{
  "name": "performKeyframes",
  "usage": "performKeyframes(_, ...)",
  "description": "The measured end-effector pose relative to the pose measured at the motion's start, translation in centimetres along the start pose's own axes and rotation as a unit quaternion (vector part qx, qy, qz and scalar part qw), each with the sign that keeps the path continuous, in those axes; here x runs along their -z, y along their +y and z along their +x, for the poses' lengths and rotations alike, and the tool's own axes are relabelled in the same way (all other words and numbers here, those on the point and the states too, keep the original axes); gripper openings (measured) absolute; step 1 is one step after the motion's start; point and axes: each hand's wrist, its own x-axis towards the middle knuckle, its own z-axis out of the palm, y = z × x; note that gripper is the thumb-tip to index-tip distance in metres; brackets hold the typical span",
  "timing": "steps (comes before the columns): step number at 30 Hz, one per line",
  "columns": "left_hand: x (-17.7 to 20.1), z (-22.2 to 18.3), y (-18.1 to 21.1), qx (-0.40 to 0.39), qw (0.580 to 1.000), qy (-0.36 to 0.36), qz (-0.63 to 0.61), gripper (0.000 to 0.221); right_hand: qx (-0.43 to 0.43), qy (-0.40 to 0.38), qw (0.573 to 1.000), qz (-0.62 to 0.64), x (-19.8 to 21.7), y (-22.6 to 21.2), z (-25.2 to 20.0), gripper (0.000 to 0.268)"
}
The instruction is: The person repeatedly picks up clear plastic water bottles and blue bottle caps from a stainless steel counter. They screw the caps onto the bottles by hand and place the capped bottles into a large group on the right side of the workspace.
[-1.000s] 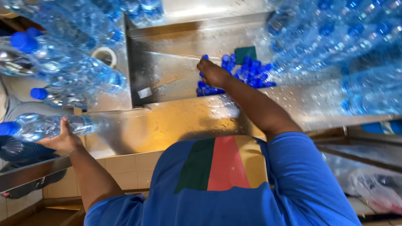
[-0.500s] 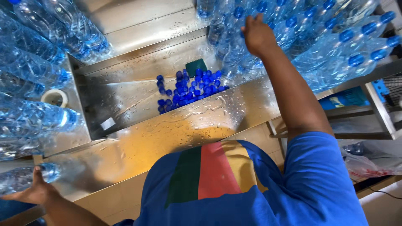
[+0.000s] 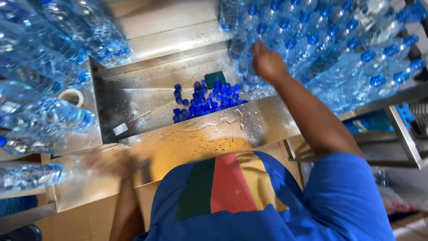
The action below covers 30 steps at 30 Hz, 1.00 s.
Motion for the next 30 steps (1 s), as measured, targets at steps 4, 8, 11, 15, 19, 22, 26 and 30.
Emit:
performKeyframes(4, -4.9, 3.9, -22.3, 0.402, 0.679, 0.400, 0.466, 0.094, 0.154, 0.050, 0.987, 0.006, 2.6, -4.3, -4.6, 0.027)
performKeyframes(8, -11.3, 6.5, -36.7, 0.406, 0.552, -0.325, 0.652, 0.160, 0.496, 0.169, 0.850, 0.053, 1.9, -1.9, -6.2, 0.029)
performKeyframes(11, -10.0, 2.9, -37.1, 0.399, 0.427, -0.320, 0.746, 0.108, 0.383, 0.318, 0.866, 0.044, -2.3, -1.6, -7.7, 0.027)
performKeyframes(15, -8.7, 0.7, -35.7, 0.307, 0.327, -0.380, 0.809, 0.099, -0.084, -0.047, 0.928, 0.359, -3.9, -1.4, -9.3, 0.041)
performKeyframes(19, -8.1, 2.5, -34.2, 0.469, 0.314, -0.283, 0.775, 0.098, 0.109, -0.117, 0.925, 0.345, -2.9, 0.0, -9.9, 0.058)
performKeyframes(22, -8.9, 2.3, -32.6, 0.518, 0.298, -0.336, 0.728, 0.098, 0.352, 0.047, 0.932, 0.073, -3.1, 0.7, -9.4, 0.046)
performKeyframes(26, -8.6, 1.8, -32.4, 0.527, 0.298, -0.381, 0.699, 0.103, 0.516, 0.222, 0.824, -0.071, -8.9, 0.2, -7.9, 0.036)
performKeyframes(30, -8.6, 1.3, -31.1, 0.459, 0.258, -0.370, 0.766, 0.094, -0.027, -0.129, 0.987, 0.087, -8.3, -3.0, -7.8, 0.053)
